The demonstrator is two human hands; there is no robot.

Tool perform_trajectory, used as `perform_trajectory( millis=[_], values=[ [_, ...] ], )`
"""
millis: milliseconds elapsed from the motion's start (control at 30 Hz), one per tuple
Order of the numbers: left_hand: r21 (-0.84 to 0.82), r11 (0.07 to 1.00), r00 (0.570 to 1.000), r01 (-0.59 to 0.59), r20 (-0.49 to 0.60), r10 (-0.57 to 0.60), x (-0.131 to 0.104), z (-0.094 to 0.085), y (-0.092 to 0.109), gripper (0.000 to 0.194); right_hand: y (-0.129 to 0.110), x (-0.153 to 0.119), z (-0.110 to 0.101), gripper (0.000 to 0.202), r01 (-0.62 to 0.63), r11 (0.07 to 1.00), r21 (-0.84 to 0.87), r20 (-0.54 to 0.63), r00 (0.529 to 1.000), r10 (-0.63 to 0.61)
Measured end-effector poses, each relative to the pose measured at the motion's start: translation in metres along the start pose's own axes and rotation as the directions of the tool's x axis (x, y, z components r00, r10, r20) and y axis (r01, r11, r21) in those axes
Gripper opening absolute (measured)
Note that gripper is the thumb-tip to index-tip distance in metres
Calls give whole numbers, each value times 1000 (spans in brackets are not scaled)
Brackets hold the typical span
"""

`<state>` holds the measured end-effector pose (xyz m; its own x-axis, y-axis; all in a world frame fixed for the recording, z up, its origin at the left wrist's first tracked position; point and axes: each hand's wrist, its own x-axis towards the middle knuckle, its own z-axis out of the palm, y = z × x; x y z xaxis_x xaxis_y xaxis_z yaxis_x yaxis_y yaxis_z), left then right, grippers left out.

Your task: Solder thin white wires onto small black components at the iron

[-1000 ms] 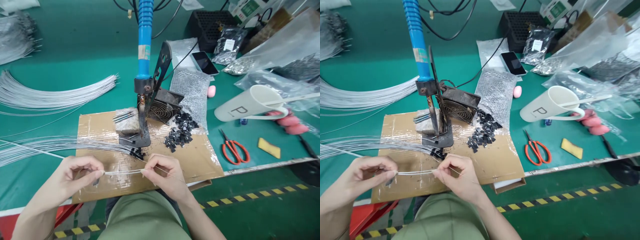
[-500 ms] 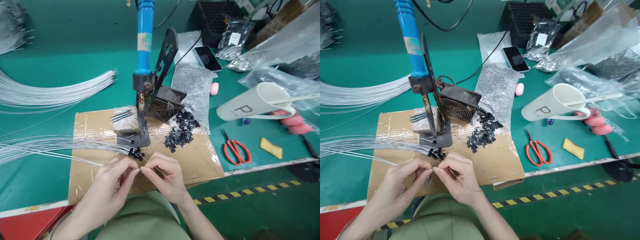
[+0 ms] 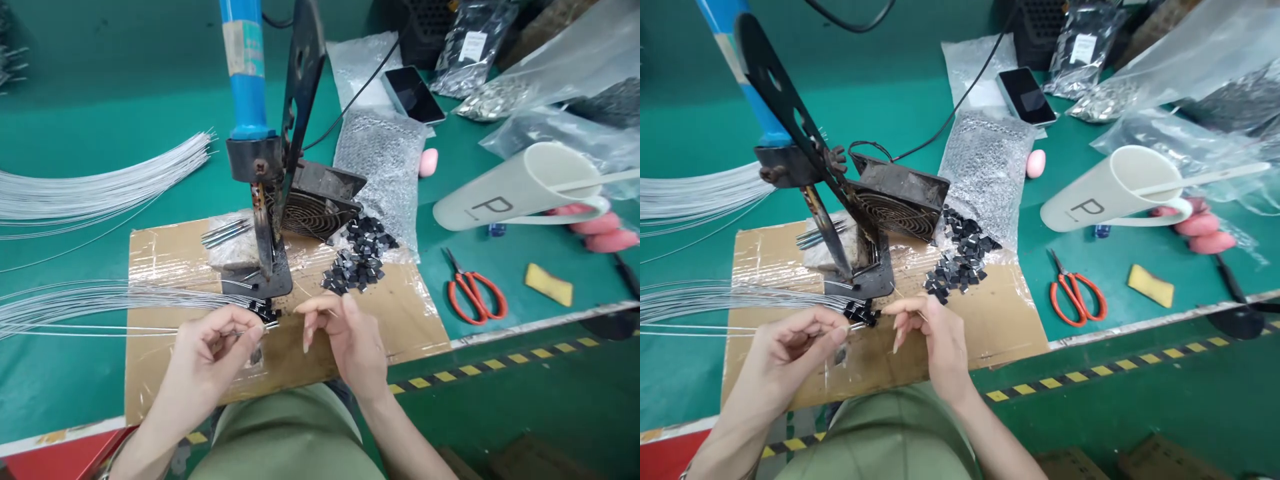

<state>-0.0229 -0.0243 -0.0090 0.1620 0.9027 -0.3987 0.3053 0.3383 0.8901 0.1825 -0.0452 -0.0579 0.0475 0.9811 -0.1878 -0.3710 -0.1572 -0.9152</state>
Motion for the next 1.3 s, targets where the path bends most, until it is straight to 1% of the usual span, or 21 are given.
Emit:
perform_trajectory(
  millis=[133,233,333,533,600,767,867,1033,1167,1300],
  values=[
    [-12,1000,999,-19,-28,19,1,1,-1,11,-4,-1,11,26,65,973,-222,58,997,-53],
    [-37,999,997,3,-72,-6,-2,4,3,8,-6,-1,19,12,104,957,-271,78,993,-86],
    [-33,999,995,12,-100,-15,-3,5,3,7,-7,0,22,11,140,945,-295,101,988,-115],
    [24,998,997,-65,-38,66,-1,3,-1,11,-7,1,18,11,167,938,-305,121,983,-135],
    [16,999,997,-45,-55,46,-2,5,1,11,-6,1,18,10,179,936,-302,121,982,-148],
    [-37,997,990,61,-125,-65,-4,13,11,14,-5,1,19,11,202,933,-297,117,978,-174],
    [-59,994,985,88,-143,-96,-4,16,14,14,-6,1,20,10,163,951,-264,98,985,-142],
    [-78,993,983,87,-156,-98,-6,18,13,15,-8,1,24,15,4,996,-93,92,996,4],
    [-70,994,980,84,-172,-95,-8,20,14,15,-4,-1,29,11,-93,995,48,73,993,89],
    [-81,995,982,57,-175,-70,-9,21,15,16,2,-2,31,8,-153,977,145,59,987,146]
  ],
)
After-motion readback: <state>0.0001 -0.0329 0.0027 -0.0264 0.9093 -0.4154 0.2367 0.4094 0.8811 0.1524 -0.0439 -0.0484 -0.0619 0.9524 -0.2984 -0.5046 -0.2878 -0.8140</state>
